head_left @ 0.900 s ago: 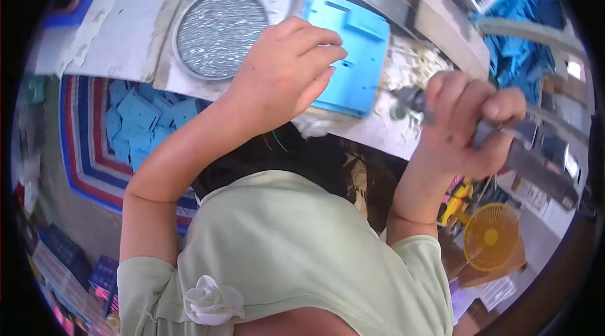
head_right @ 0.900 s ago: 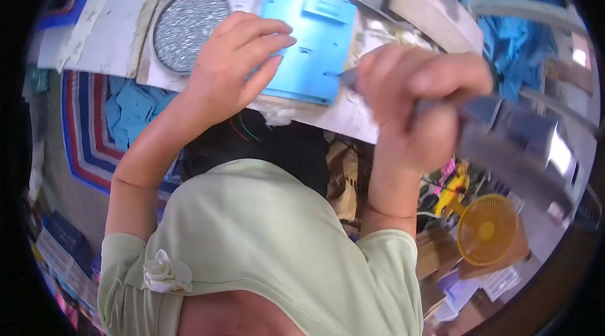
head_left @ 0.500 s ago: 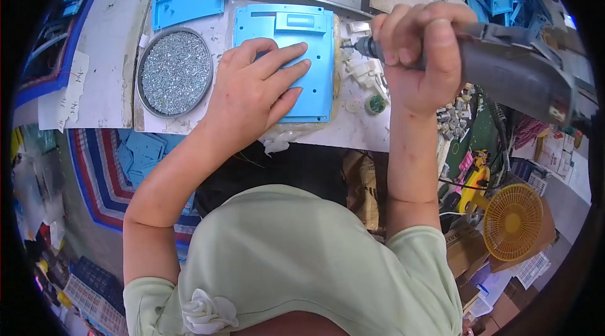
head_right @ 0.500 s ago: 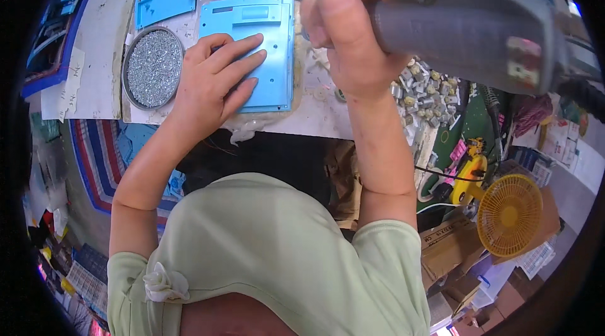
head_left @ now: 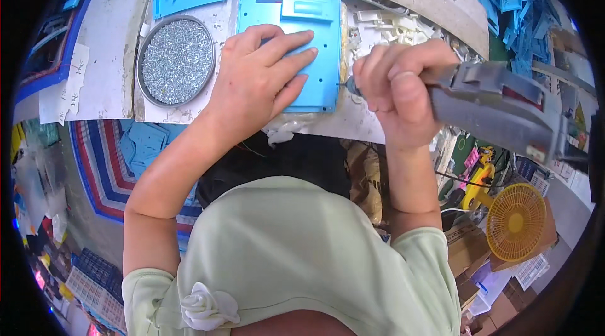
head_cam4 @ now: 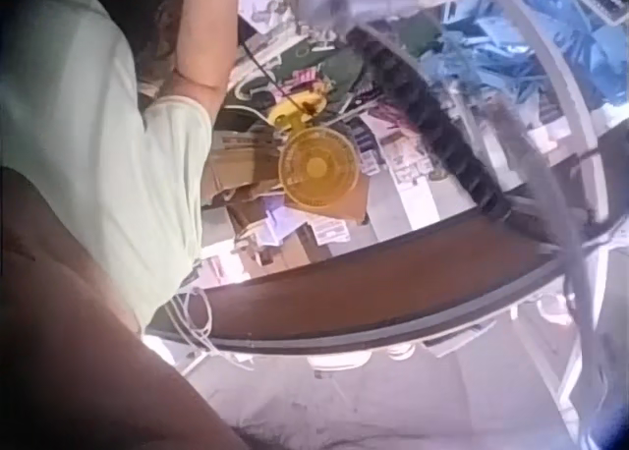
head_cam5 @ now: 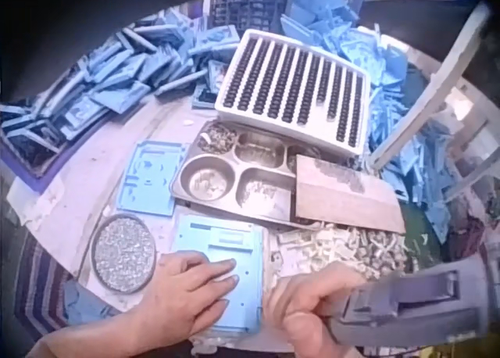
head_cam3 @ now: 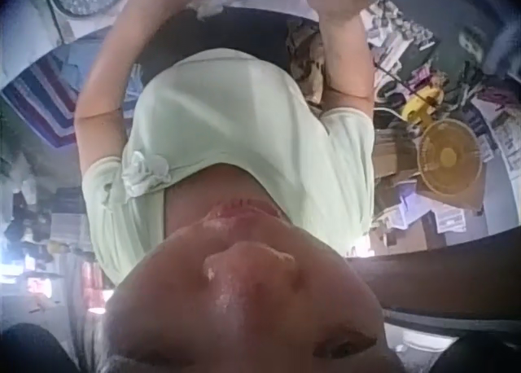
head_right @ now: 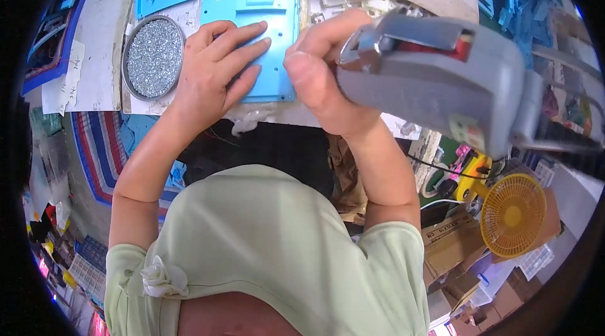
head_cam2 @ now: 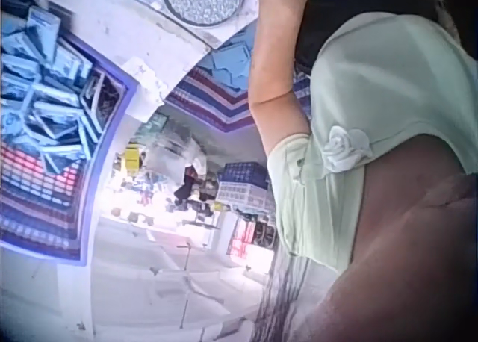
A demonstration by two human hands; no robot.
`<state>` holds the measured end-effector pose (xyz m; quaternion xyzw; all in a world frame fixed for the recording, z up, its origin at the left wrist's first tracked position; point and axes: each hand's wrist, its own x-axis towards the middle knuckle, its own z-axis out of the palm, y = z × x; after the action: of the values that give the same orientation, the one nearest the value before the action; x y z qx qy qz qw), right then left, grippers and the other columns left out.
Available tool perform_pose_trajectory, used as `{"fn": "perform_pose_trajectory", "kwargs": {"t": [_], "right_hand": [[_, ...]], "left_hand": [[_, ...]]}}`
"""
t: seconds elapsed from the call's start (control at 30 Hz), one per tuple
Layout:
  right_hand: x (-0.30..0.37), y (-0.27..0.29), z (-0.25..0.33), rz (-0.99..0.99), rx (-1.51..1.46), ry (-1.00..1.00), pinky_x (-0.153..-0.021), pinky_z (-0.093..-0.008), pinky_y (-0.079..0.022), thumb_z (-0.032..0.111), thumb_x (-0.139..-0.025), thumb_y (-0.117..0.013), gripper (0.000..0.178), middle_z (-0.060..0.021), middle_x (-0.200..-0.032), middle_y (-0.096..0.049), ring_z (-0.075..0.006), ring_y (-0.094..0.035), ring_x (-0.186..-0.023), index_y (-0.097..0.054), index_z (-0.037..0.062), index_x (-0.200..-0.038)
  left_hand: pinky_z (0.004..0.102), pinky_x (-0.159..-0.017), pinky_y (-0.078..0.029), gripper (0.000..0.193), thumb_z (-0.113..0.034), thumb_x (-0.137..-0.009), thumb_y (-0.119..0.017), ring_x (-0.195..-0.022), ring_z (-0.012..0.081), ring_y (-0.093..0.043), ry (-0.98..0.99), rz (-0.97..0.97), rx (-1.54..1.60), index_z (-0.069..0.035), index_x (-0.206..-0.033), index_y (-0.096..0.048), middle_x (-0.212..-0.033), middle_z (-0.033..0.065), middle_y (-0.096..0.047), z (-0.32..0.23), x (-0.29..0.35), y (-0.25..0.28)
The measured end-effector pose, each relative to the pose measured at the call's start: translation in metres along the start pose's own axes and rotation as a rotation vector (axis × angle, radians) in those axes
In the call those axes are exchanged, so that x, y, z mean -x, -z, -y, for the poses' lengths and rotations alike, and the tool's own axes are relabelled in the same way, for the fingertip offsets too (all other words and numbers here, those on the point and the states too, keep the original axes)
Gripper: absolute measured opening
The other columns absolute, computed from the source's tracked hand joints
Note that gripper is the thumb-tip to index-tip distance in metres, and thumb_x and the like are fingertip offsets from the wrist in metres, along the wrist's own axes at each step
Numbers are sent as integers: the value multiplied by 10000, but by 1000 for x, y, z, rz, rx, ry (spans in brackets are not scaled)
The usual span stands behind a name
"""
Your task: Assemble and solder components into a blue electronic plastic housing using a soldering iron and an electric screwdriver.
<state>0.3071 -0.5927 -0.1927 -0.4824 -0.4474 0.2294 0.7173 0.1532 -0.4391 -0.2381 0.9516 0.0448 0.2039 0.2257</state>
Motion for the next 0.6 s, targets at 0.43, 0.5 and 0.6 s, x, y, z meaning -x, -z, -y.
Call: {"fn": "perform_pose_trajectory", "kwargs": {"t": [0.43, 0.5, 0.6], "right_hand": [[-34, 20, 61, 108, -203, 86, -652, -327, -373, 287, -1019, -541, 217, 35, -640, -443, -108, -417, -591, -560, 83, -1091], [-32, 29, 69, 105, -152, 133, -578, -300, -329, 265, -1021, -575, 205, 14, -642, -453, -125, -401, -556, -518, 78, -1078], [-30, 38, 56, 28, -191, 86, -561, -290, -331, 236, -1021, -574, 179, 12, -634, -446, -111, -399, -547, -515, 71, -1054]], "left_hand": [[474, -1039, -481, 395, -128, -828, -761, -1283, 384, -565, -100, -288, 91, -25, -1189, -638, -1425, 202, -553, 41, 4, 78], [433, -1022, -510, 497, -124, -800, -788, -1221, 324, -622, 147, -594, 15, -20, -1248, -600, -1412, 199, -560, 57, 104, 102], [356, -1045, -431, 405, -169, -951, -642, -1165, 219, -571, 1007, -873, 358, 44, -1274, -524, -1204, 122, -589, 72, 292, 73]]}}
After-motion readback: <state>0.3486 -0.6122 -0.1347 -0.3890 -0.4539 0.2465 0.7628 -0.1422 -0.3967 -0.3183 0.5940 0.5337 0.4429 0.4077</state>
